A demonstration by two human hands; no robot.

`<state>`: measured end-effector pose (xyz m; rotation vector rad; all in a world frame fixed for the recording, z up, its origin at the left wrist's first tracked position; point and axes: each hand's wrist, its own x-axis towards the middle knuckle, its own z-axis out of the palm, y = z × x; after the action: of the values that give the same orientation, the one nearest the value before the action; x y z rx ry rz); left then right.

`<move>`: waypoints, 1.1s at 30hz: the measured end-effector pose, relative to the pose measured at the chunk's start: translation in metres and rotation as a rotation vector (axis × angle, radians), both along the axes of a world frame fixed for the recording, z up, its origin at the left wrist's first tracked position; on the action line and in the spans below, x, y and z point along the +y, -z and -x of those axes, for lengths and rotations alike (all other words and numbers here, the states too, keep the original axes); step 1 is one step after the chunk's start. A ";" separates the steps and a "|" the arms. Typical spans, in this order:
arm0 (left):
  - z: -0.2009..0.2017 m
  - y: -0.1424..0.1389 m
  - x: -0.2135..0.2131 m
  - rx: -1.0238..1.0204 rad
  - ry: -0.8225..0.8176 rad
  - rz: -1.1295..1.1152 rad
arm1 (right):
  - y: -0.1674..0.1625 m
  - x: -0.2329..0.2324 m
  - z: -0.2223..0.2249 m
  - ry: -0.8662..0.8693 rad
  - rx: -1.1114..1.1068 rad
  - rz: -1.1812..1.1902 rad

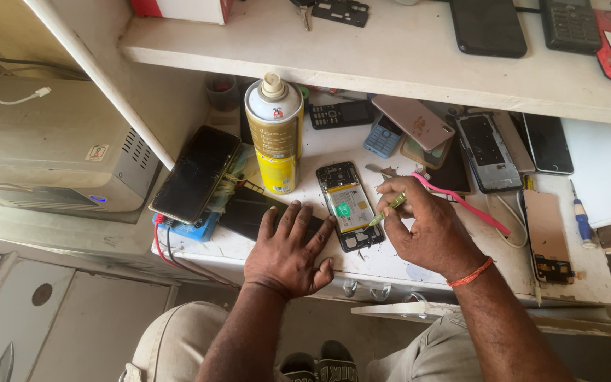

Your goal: The person works at a cluttered repair bench on a disassembled smartphone lying open on the work surface. They hold the phone steady with one hand while using a small hand tool with the other to work on the phone's internal components, repositioning the phone and continuing the work throughout the episode.

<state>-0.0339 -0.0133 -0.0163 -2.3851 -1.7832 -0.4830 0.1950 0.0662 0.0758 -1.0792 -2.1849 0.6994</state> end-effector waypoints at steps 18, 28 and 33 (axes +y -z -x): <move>0.001 0.000 0.000 -0.001 0.001 0.006 | -0.006 -0.002 0.006 -0.069 0.002 -0.171; 0.001 -0.001 -0.001 -0.012 0.008 -0.034 | 0.004 -0.001 0.010 -0.126 0.081 -0.046; 0.001 0.000 -0.001 -0.016 0.005 -0.041 | 0.005 0.002 0.004 -0.127 0.079 0.072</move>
<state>-0.0348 -0.0138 -0.0162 -2.3653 -1.7568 -0.5359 0.1907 0.0684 0.0709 -0.9380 -2.1893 0.8689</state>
